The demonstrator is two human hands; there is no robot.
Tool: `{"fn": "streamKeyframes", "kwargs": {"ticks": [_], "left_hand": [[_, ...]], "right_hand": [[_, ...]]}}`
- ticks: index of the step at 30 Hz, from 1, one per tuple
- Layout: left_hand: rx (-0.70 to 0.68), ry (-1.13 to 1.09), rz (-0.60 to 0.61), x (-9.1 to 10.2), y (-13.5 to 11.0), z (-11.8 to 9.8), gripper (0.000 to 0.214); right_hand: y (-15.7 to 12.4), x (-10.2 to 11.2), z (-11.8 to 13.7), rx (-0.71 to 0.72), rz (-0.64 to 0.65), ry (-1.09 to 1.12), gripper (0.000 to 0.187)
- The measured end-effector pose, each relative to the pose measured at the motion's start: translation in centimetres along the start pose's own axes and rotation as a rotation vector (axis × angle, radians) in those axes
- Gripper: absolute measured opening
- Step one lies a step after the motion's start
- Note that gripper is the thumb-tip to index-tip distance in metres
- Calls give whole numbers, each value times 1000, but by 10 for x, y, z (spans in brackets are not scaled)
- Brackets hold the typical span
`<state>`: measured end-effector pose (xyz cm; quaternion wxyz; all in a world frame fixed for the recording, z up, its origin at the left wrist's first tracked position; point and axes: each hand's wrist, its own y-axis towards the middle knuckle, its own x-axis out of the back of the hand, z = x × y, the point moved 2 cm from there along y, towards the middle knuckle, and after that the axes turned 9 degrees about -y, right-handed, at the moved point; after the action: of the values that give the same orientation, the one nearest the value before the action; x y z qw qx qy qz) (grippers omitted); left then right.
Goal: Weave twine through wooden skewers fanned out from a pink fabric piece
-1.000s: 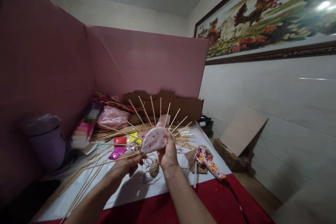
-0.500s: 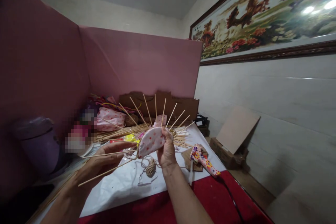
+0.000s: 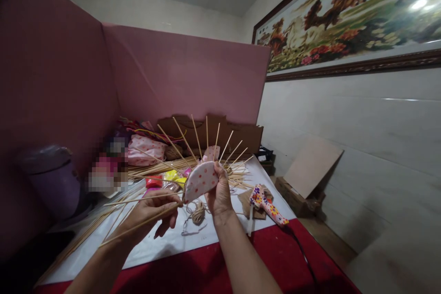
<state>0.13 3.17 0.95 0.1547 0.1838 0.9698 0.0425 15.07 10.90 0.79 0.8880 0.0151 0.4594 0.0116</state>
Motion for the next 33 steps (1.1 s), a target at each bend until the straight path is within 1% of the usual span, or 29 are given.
{"fn": "streamKeyframes", "kwargs": {"ticks": [2, 3, 4, 6, 8, 9, 10, 12, 14, 15, 17, 20, 27, 31, 33], "left_hand": [[-10, 59, -25, -1, 0, -2, 22], [-28, 94, -57, -2, 1, -4, 22], [-66, 128, -96, -3, 1, -6, 20], [-186, 178, -158, -5, 2, -10, 15], [-295, 184, -172, -7, 3, -13, 11], [-315, 181, -178, -7, 3, -13, 11], [-303, 178, -188, -6, 3, -12, 12], [-223, 158, -198, -5, 3, -9, 16], [-145, 102, -150, -4, 2, -6, 18], [-127, 57, -114, -4, 2, -4, 18], [-125, -41, -62, -4, 3, -2, 16], [-100, -113, -34, -6, 4, 1, 15], [-39, -135, -21, -13, 1, 2, 20], [28, -167, 15, -12, 1, 4, 23], [52, -171, 14, -11, 1, 5, 24]], "right_hand": [[-2, -2, 1, -5, 1, 11, 11], [-2, -2, 1, -6, 8, 15, 11], [-3, -3, 1, -4, 16, 15, 11], [-2, -3, 1, 2, 29, 3, 11], [-1, -2, 0, 13, 25, -4, 12], [0, -1, -1, 18, 22, -3, 13], [1, 0, -1, 20, 20, -2, 13], [3, 2, -3, 9, 25, -9, 14], [3, 3, -4, -22, 30, -22, 15], [3, 3, -5, -40, 27, -21, 15], [2, 2, -6, -75, 21, -5, 14], [-2, -2, -6, -97, 53, -7, 15], [-7, -3, -8, -112, 53, -30, 12], [-8, -5, -10, -99, 72, -35, 13], [-9, -5, -10, -116, 64, -23, 12]]}}
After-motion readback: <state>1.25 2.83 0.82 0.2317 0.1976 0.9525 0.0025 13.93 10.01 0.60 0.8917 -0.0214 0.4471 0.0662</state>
